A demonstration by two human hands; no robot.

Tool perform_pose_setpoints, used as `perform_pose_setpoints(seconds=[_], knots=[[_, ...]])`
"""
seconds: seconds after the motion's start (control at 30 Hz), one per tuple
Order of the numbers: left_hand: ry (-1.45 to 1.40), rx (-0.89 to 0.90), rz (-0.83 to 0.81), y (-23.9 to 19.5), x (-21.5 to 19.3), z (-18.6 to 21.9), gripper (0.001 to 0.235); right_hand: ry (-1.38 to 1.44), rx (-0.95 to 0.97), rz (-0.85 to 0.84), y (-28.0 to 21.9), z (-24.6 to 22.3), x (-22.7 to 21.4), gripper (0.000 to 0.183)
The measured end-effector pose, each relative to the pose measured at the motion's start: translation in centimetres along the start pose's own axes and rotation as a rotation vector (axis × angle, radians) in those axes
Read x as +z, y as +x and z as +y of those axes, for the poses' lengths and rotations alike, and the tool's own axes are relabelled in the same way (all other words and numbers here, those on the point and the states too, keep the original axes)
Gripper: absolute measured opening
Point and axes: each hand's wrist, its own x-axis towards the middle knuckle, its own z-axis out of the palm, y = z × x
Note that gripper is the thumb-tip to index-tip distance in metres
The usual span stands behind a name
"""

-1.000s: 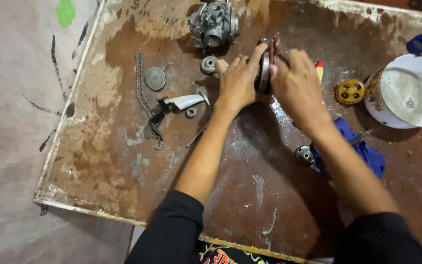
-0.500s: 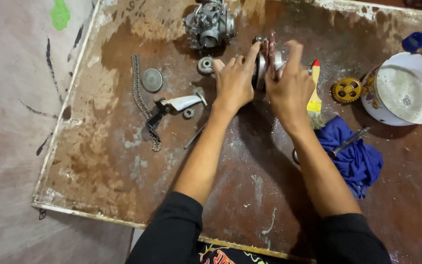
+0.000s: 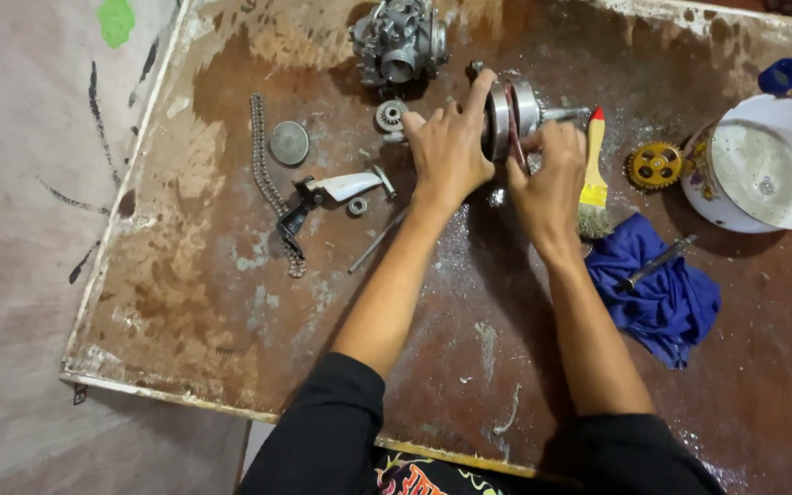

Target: Clean a motorcycle crankshaft and other engine components using a brush and a rag at a workbench.

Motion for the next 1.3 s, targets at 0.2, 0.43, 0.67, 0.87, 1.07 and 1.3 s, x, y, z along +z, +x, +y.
perform_pose_setpoints(seconds=[0.2,0.43,0.67,0.87,1.07,1.3], knots=[[0.149,0.035,0.071,0.3,3.1,-1.3,0.107,-0.012,-0.001,0.037,3.6,-0.3,-0.6,0.029],[0.154,0.02,0.063,-0.1,0.1,-0.2,0.11,0.014,-0.013,0.002,0.9,0.6,-0.4,0.021],[0.184,0.029,0.024,0.0,1.5,-0.7,0.113,-0.151,-0.069,0.064,-0.7,0.7,0.4,0.019],[0.106,0.023,0.032,-0.2,0.2,-0.2,0.118,-0.095,0.008,-0.012,-1.4,1.2,0.6,0.024],[0.177,0.052,0.067,-0.1,2.4,-1.3,0.115,-0.027,0.028,0.014,-1.1,1.3,0.6,0.02],[0.063,0.091,0.065,-0.3,-0.1,-0.6,0.112,-0.155,0.001,-0.083,-1.1,0.9,-0.9,0.021]])
